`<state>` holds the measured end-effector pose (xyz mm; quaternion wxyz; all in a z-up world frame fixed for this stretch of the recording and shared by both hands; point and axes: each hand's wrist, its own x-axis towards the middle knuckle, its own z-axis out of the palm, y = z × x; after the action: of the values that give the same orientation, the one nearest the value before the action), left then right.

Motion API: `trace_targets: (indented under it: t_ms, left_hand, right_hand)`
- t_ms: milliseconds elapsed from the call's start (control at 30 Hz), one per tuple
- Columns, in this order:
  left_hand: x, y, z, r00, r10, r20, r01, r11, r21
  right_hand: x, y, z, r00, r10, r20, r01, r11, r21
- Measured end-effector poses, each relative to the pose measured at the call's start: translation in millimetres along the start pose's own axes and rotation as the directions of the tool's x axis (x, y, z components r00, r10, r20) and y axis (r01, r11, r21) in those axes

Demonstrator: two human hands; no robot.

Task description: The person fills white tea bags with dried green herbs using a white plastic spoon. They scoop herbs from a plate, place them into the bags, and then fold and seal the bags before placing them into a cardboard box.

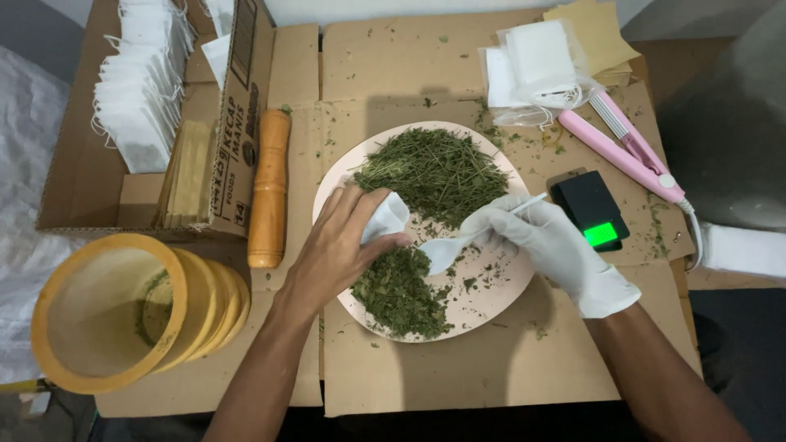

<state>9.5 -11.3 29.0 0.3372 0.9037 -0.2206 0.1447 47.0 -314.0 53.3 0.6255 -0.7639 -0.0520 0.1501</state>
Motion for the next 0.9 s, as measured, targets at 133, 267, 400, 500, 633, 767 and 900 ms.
trace_targets:
  t_ms: [133, 267, 400, 500, 633, 767, 900]
  left_hand:
    - [-0.1, -4.2, 2.4, 1.000, 0.025, -0.006, -0.025, 1.000, 0.010]
    - [-1.1, 3.2, 4.8, 0.999, 0.046, -0.001, -0.046, 0.999, -0.004]
    - [-0.3, 12.2, -0.7, 0.996, 0.092, 0.003, -0.092, 0.995, 0.026]
    - [-2.8, 10.2, 3.8, 0.996, 0.078, 0.035, -0.078, 0.997, -0.004]
    - [-3.1, 9.3, 4.9, 0.996, 0.085, 0.031, -0.086, 0.996, 0.012]
    - [-2.1, 8.6, 5.6, 0.993, 0.113, 0.035, -0.114, 0.993, 0.026]
    - [-4.9, 2.8, 13.5, 0.991, 0.134, 0.021, -0.135, 0.989, 0.067]
  right_hand:
    - [-1.6, -10.8, -5.6, 0.995, -0.081, -0.061, 0.081, 0.997, -0.009]
    - [-7.6, -24.9, -7.9, 0.978, -0.163, -0.130, 0.179, 0.976, 0.124]
    - [-5.6, -43.8, -1.1, 0.979, -0.143, -0.144, 0.159, 0.982, 0.106]
    - [-7.8, -48.4, 3.8, 0.980, -0.112, -0.164, 0.127, 0.988, 0.089]
    - [-8.7, -65.0, 10.9, 0.987, -0.096, -0.129, 0.105, 0.993, 0.061]
    - [-12.3, -94.9, 22.4, 0.996, -0.024, -0.089, 0.023, 1.000, -0.009]
    - [-17.9, -131.1, 39.8, 0.993, 0.101, -0.059, -0.109, 0.982, -0.154]
